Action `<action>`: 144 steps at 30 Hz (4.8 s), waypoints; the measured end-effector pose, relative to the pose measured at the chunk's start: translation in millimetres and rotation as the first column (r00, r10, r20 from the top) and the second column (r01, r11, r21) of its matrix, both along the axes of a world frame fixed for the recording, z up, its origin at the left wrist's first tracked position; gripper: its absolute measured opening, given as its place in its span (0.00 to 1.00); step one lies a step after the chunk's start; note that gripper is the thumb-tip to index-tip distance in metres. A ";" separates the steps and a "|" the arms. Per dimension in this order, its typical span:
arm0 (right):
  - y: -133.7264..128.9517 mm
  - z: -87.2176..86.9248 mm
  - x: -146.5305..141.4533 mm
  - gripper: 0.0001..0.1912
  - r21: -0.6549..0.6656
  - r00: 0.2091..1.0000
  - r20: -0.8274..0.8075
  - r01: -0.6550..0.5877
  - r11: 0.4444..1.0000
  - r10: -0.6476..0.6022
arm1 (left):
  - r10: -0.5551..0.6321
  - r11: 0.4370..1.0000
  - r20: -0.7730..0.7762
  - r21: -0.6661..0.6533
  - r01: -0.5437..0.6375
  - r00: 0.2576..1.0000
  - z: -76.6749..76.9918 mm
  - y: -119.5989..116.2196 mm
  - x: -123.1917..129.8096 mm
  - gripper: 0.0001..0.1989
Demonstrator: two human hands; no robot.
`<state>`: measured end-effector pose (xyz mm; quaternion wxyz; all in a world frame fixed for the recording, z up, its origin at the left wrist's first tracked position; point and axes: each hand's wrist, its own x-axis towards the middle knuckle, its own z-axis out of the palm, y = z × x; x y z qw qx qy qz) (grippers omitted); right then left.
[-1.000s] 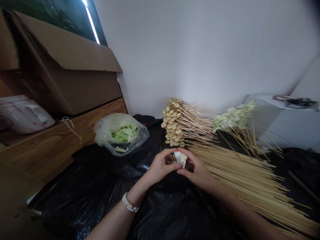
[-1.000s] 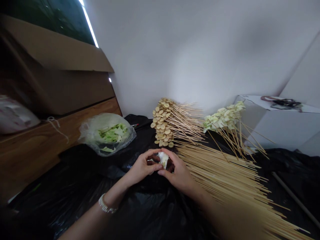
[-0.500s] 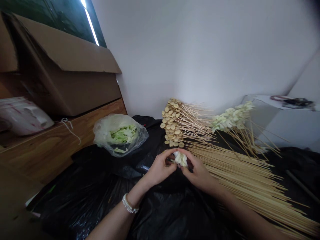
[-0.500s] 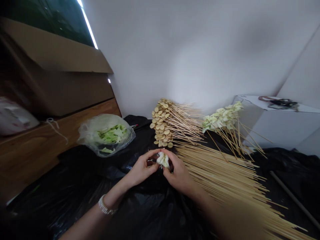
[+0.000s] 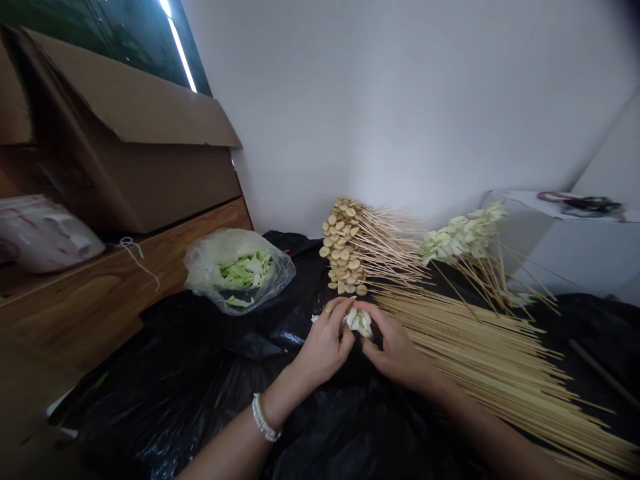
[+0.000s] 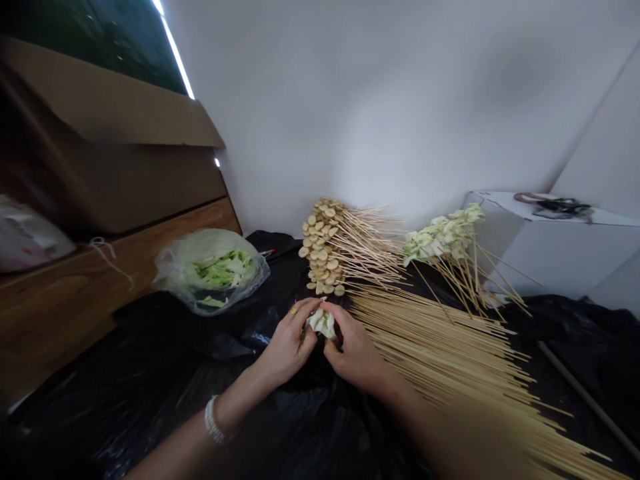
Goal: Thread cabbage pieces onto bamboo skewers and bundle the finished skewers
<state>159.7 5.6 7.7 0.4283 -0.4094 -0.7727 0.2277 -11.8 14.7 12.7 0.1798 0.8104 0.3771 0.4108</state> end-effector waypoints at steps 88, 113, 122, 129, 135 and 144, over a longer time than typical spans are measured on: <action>4.1 3.0 8.8 0.05 0.030 0.995 -0.036 0.095 0.995 -0.094 | -0.068 0.948 0.269 -0.284 0.146 0.961 15.5 -1.5 2.2 0.14; -0.7 -10.7 -1.5 0.15 0.339 0.990 0.111 0.043 0.940 -0.085 | 0.107 0.977 0.017 -0.186 -0.101 0.994 5.1 -5.6 4.5 0.05; -2.8 -7.9 -0.9 0.14 0.343 0.991 0.102 0.048 0.938 -0.088 | 0.163 0.967 0.132 -0.218 -0.132 0.978 0.5 -4.0 6.6 0.07; 3.4 6.2 6.7 0.05 -0.220 0.967 -0.214 0.092 0.971 -0.140 | 0.092 0.927 0.214 -0.374 -0.006 0.972 7.0 4.8 -0.1 0.14; 7.9 20.4 15.4 0.08 -0.448 0.854 -0.516 -0.208 0.869 -0.061 | 0.063 0.778 0.459 -0.579 0.244 0.886 14.0 13.5 -7.6 0.16; 6.5 25.3 21.2 0.14 -0.540 0.621 -0.764 -0.466 0.701 -0.176 | 0.207 0.447 0.783 -0.609 0.655 0.586 7.7 10.5 -5.8 0.13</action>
